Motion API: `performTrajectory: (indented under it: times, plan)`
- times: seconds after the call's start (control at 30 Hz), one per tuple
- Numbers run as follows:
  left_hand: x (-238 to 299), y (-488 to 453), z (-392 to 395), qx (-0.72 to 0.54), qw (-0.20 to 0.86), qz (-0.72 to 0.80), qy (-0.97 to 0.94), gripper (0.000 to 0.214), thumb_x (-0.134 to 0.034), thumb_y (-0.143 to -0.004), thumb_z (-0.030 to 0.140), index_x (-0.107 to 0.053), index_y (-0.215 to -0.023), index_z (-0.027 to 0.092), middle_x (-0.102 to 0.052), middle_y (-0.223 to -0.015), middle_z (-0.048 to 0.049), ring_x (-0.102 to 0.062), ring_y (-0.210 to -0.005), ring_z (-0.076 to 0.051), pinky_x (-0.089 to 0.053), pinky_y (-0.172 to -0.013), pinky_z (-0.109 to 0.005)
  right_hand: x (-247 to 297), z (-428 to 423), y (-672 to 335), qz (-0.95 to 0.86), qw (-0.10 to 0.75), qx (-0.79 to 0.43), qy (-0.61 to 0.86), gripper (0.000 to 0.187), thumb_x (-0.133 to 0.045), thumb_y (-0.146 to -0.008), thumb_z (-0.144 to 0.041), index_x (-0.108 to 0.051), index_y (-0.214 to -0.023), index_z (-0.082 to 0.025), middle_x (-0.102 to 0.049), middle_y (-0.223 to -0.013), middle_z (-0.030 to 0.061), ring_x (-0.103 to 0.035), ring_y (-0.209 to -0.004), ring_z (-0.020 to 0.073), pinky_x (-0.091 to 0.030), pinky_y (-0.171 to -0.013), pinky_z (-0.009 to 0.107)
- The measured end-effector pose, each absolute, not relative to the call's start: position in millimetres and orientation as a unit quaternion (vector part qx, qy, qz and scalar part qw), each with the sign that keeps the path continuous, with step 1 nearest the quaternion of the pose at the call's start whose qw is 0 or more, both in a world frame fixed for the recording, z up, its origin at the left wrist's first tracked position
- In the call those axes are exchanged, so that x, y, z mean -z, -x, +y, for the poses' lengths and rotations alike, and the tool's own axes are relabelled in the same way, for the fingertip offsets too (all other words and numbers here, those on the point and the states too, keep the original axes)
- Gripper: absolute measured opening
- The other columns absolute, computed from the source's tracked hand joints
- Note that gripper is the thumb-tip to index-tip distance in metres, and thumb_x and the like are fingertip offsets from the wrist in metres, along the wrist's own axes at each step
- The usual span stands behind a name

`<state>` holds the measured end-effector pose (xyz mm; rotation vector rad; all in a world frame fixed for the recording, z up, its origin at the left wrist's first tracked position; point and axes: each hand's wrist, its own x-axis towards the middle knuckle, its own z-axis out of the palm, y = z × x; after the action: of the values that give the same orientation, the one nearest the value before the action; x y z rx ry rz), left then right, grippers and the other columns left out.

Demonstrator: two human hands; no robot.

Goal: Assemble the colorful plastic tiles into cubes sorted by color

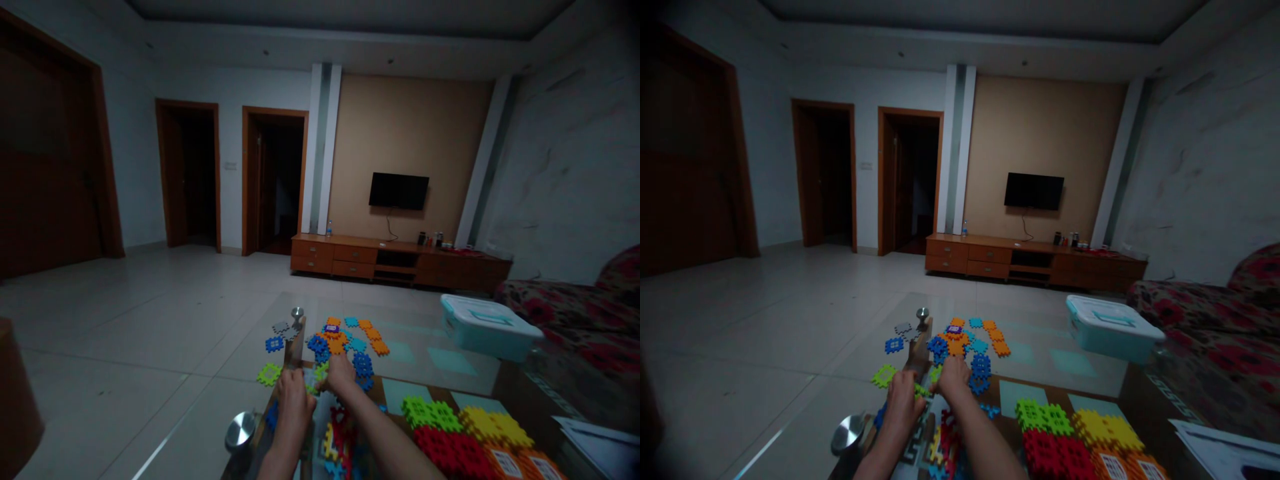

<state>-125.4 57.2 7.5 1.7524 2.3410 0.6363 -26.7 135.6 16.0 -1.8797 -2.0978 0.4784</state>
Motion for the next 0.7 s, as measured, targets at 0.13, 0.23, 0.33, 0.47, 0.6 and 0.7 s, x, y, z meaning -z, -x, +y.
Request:
performTrajectory:
  times: [0.13, 0.23, 0.33, 0.47, 0.6, 0.7]
  plan:
    - [-3.8, 123.0, 59.9, -0.221, 0.075, 0.767, -0.598, 0.036, -0.049, -0.071, 0.001, -0.055, -0.105, 0.011, -0.055, -0.109, -0.0118, -0.051, -0.111, -0.026, -0.036, -0.094, -0.032, -25.3, 131.0, 13.5, -0.731, 0.199, -0.189, 0.625, 0.025, -0.077, -0.062, -0.033, -0.072, -0.084, -0.023, -0.074, -0.08, 0.0067, -0.069, -0.081, 0.0242, -0.047, -0.064, 0.027]
    - [-2.7, 121.7, 60.3, -0.237, 0.076, 0.734, -0.632, 0.032, -0.045, -0.07, -0.002, -0.058, -0.094, 0.016, -0.057, -0.102, -0.0067, -0.054, -0.102, -0.02, -0.038, -0.087, -0.027, -32.5, 131.0, -18.7, -0.728, 0.27, -0.201, 0.598, 0.021, -0.068, -0.068, -0.031, -0.071, -0.087, -0.022, -0.073, -0.076, 0.005, -0.066, -0.076, 0.0206, -0.045, -0.066, 0.026]
    - [-4.7, 120.3, 60.3, -0.258, 0.078, 0.703, -0.658, 0.032, -0.038, -0.072, -0.003, -0.058, -0.085, 0.019, -0.059, -0.093, -0.0033, -0.056, -0.091, -0.015, -0.038, -0.077, -0.023, -35.9, 129.3, -74.9, -0.707, 0.351, -0.202, 0.58, 0.028, -0.061, -0.071, -0.028, -0.069, -0.096, -0.02, -0.072, -0.084, 0.005, -0.065, -0.079, 0.0189, -0.046, -0.071, 0.026]
    - [-14.3, 114.6, 62.5, -0.312, 0.057, 0.682, -0.659, 0.034, -0.034, -0.076, 0.001, -0.061, -0.087, 0.021, -0.063, -0.09, -0.0029, -0.057, -0.088, -0.017, -0.039, -0.078, -0.027, -33.9, 118.8, -162.9, -0.654, 0.435, -0.209, 0.583, 0.029, -0.054, -0.07, -0.031, -0.07, -0.088, -0.015, -0.07, -0.072, 0.0055, -0.064, -0.069, 0.0212, -0.049, -0.064, 0.029]
    - [-27.9, 101.6, 65.4, -0.383, 0.044, 0.673, -0.632, 0.025, -0.041, -0.078, 0.013, -0.064, -0.08, 0.023, -0.069, -0.084, -0.0023, -0.062, -0.084, -0.022, -0.038, -0.082, -0.035, -25.2, 104.8, -224.8, -0.606, 0.492, -0.222, 0.584, 0.03, -0.054, -0.067, -0.042, -0.068, -0.076, -0.017, -0.07, -0.068, 0.0062, -0.066, -0.068, 0.0243, -0.051, -0.062, 0.033]
    - [-36.1, 86.0, 66.8, -0.446, 0.08, 0.645, -0.615, 0.019, -0.046, -0.074, 0.022, -0.064, -0.079, 0.023, -0.071, -0.084, -0.0035, -0.064, -0.086, -0.024, -0.041, -0.079, -0.034, -15.6, 98.7, -244.9, -0.587, 0.516, -0.233, 0.579, 0.03, -0.056, -0.063, -0.043, -0.068, -0.075, -0.017, -0.071, -0.07, 0.0069, -0.067, -0.068, 0.0254, -0.052, -0.065, 0.033]
